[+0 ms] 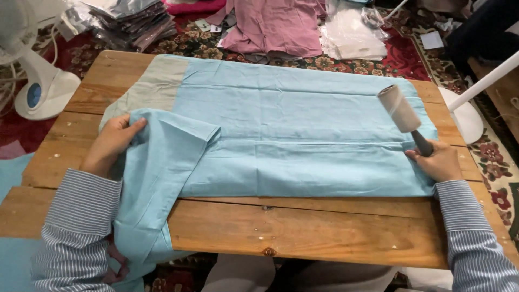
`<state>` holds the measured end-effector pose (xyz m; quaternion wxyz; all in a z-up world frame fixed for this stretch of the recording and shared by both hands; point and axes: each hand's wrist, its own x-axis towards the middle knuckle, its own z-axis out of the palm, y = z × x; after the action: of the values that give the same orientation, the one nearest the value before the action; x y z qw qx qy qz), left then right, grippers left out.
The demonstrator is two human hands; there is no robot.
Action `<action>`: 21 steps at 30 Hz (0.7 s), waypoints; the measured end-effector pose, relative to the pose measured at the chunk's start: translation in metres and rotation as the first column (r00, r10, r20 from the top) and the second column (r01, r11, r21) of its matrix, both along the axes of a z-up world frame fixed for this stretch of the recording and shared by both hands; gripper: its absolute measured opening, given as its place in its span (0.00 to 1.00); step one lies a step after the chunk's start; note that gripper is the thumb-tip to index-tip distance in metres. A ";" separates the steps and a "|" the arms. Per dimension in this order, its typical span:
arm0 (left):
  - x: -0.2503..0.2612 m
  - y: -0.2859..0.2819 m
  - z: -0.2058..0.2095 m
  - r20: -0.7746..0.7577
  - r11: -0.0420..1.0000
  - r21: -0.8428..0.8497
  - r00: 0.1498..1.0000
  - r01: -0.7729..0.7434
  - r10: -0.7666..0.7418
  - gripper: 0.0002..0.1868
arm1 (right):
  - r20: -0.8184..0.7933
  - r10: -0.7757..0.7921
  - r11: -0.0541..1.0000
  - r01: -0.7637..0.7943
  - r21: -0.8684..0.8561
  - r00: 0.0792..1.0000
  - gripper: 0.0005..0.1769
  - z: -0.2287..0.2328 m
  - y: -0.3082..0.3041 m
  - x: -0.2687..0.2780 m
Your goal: Using a lint roller to remove debris from a shirt and then folding the garment on a wooden table.
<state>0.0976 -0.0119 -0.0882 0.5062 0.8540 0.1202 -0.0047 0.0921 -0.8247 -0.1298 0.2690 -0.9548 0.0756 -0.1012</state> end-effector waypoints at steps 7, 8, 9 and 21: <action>-0.027 0.002 0.064 0.349 0.950 -0.305 0.919 -0.071 0.181 0.09 | 0.425 0.005 1.000 0.002 -0.017 0.905 0.08 -0.010 -0.038 -0.005; -0.020 0.003 0.067 0.339 0.962 -0.261 0.926 -0.075 0.164 0.10 | 0.445 0.004 0.998 -0.029 0.050 0.896 0.09 -0.013 -0.040 -0.006; -0.014 -0.003 0.066 0.340 0.964 -0.257 0.927 -0.073 0.161 0.10 | 0.445 0.000 0.998 -0.027 0.054 0.896 0.09 -0.017 -0.041 -0.003; -0.101 -0.059 0.049 0.211 0.777 0.617 0.977 -0.122 -0.014 0.48 | 0.353 0.016 0.976 0.062 -0.210 0.936 0.06 -0.003 0.007 -0.016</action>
<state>-0.0030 -0.0707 -0.0388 0.2029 0.9656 0.0871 0.1375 0.0766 -0.8174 -0.1323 0.1708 -0.9439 0.0259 -0.2813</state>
